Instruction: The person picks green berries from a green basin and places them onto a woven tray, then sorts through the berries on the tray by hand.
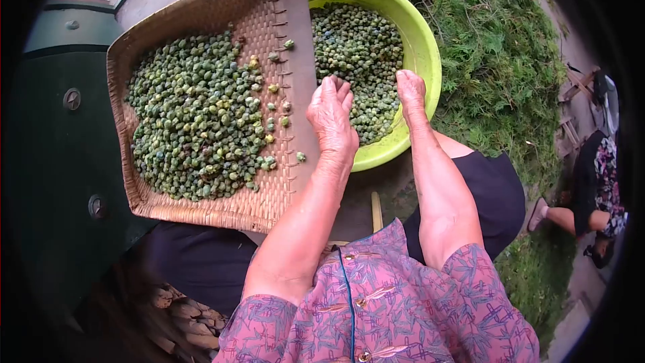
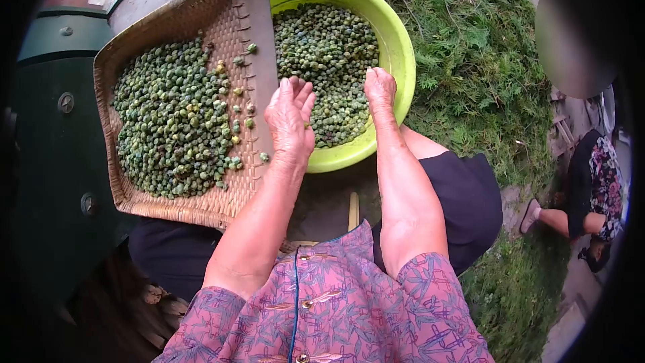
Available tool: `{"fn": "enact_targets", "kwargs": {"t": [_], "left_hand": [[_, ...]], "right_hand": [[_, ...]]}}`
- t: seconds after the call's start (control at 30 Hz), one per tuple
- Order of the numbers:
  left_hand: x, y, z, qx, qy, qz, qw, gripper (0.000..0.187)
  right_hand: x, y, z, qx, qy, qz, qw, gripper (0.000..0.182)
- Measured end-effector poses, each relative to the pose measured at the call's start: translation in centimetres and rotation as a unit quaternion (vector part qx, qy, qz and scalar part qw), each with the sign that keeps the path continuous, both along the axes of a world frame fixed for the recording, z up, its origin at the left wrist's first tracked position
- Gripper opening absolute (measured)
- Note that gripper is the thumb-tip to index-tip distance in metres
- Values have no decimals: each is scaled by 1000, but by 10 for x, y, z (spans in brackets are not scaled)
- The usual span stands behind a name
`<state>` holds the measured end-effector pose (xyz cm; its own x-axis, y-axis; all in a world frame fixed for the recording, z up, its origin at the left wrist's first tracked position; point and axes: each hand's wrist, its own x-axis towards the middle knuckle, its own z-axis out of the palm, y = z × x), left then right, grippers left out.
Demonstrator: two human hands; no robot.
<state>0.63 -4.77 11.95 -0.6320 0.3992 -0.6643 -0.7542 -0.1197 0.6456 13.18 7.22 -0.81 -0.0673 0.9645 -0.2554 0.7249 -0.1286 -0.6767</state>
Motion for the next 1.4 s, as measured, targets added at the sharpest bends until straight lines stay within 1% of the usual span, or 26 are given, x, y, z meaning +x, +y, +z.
{"fn": "enact_targets", "kwargs": {"t": [0.07,0.13,0.17,0.2,0.27,0.33,0.37,0.4,0.47,0.5,0.53,0.6,0.67,0.73,0.8,0.87,0.93,1.0,1.07,1.13,1.17,1.2,1.27,1.3,1.33,1.4], "left_hand": [[21,-1,-62,-142,129,-37,981,26],[31,-4,-100,-141,124,-48,981,25],[37,-6,-116,-219,112,-81,966,38],[39,-5,-119,-296,99,-115,943,53],[49,-11,-121,-452,178,-140,863,61],[45,-24,-127,-502,133,-172,837,66],[42,-30,-129,-531,123,-232,805,69],[45,-29,-128,-535,120,-236,802,69],[47,-20,-125,-584,149,-283,747,72],[44,-19,-123,-585,146,-294,742,77],[41,-19,-120,-584,144,-295,742,77],[31,-18,-110,-547,110,-325,764,81],[29,-25,-120,-539,97,-327,770,86],[38,-21,-128,-436,90,-220,868,90],[43,-12,-129,-432,79,-203,875,94],[41,-4,-126,-369,3,-105,924,94],[36,-2,-131,-353,34,-106,929,93],[35,3,-129,-375,33,-162,912,90],[36,8,-132,-391,15,-150,908,87],[35,10,-132,-334,-2,-139,932,85],[34,9,-138,-350,-11,-153,924,83],[36,10,-136,-349,-10,-153,925,83],[39,12,-129,-319,-16,-59,946,72],[30,6,-120,-214,-30,-79,973,53],[32,12,-106,-233,9,-64,970,33],[29,11,-97,-199,23,-106,974,29]], "right_hand": [[8,-1,-26,28,-64,42,997,32],[5,0,-33,28,-95,86,991,37],[4,-3,-37,38,-104,96,989,37],[1,-7,-40,48,-111,105,987,38],[-3,-13,-51,39,-130,107,985,39],[-5,-20,-50,36,-169,123,977,42],[-7,-24,-44,29,-205,162,965,42],[-11,-26,-33,20,-239,202,950,42],[-17,-24,-24,1,-248,200,948,43],[-19,-20,-21,-56,-248,210,944,44],[-22,-18,-17,-112,-246,220,937,45],[-30,-32,-14,-89,-284,252,921,52],[-30,-30,-17,-132,-285,238,919,58],[-30,-23,-15,-181,-254,217,925,62],[-26,-18,-15,-259,-220,191,921,73],[-25,-16,-14,-275,-197,178,924,74],[-21,-24,-26,-259,-162,143,941,74],[-19,-31,-33,-266,-77,64,959,70],[-15,-37,-31,-285,-23,36,958,68],[-22,-49,-31,-298,80,-56,950,63],[-26,-52,-31,-277,73,-65,956,50],[-27,-53,-27,-276,74,-64,956,50],[-31,-55,-15,-340,209,-118,909,37],[-32,-60,-14,-340,279,-164,883,28],[-29,-64,-19,-361,341,-200,844,22],[-25,-66,-24,-379,367,-268,806,26]]}}
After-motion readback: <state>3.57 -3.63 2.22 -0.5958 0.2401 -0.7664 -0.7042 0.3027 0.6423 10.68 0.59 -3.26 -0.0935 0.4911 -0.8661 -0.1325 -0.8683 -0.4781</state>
